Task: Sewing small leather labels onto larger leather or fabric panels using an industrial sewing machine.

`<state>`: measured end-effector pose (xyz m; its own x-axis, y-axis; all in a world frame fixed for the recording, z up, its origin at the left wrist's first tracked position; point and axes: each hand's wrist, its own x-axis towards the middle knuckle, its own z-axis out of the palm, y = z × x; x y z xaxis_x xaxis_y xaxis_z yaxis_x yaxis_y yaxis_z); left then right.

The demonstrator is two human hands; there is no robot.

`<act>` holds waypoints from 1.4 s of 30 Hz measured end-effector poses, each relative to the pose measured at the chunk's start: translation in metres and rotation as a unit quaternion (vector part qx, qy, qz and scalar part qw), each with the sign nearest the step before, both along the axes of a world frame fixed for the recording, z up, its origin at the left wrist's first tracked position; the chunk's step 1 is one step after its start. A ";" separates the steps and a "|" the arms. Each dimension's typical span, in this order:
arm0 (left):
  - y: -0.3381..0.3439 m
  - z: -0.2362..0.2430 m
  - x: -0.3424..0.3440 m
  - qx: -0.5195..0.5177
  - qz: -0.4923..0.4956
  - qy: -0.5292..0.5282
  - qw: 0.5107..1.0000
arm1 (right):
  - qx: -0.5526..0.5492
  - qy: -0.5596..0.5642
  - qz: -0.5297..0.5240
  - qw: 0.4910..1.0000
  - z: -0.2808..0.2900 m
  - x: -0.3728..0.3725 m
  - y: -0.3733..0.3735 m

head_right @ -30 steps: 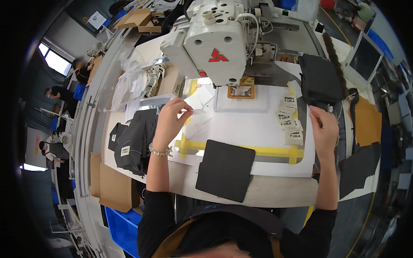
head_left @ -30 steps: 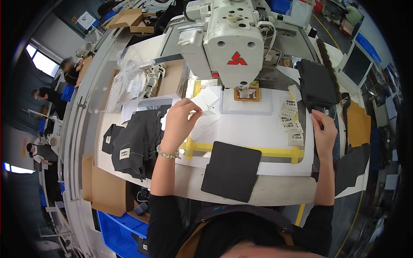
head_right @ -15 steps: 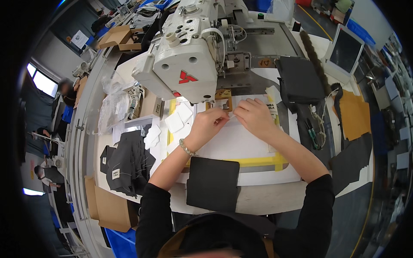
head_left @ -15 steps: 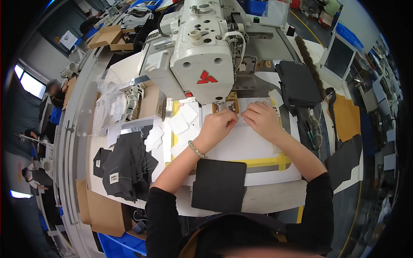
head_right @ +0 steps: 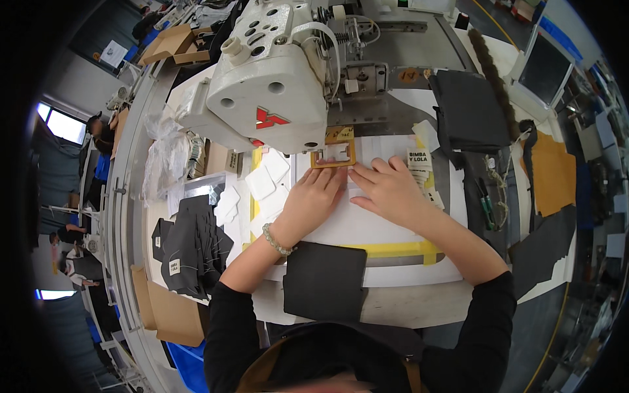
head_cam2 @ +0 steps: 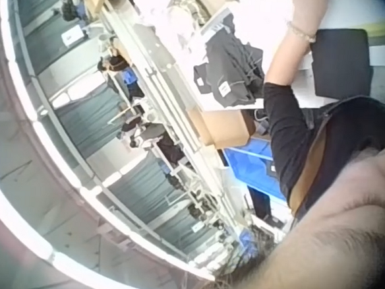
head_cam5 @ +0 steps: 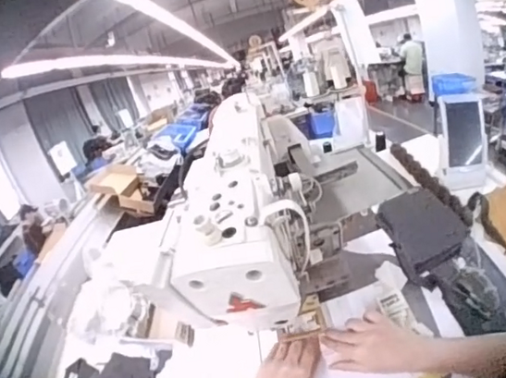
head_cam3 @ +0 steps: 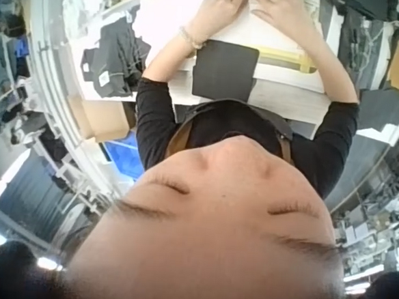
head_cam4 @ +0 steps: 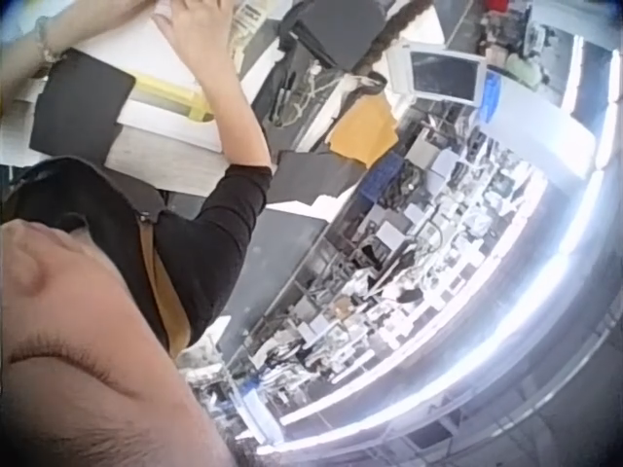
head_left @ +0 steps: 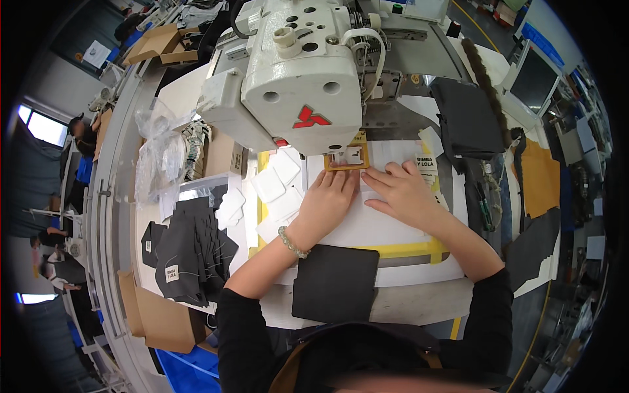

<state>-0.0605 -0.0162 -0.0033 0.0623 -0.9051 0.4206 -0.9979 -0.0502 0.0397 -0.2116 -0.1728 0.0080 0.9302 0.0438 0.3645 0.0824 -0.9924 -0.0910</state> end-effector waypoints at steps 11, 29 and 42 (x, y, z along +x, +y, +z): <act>-0.010 0.016 0.001 -0.014 -0.033 0.067 0.997 | -0.020 0.019 -0.040 0.999 -0.017 0.007 0.001; 0.016 0.020 -0.005 -0.033 -0.028 0.005 0.999 | 0.032 0.054 -0.021 0.998 0.024 -0.030 0.031; 0.093 0.010 -0.057 -0.004 -0.056 0.278 0.959 | 0.134 -0.043 -0.077 0.987 -0.008 -0.099 0.092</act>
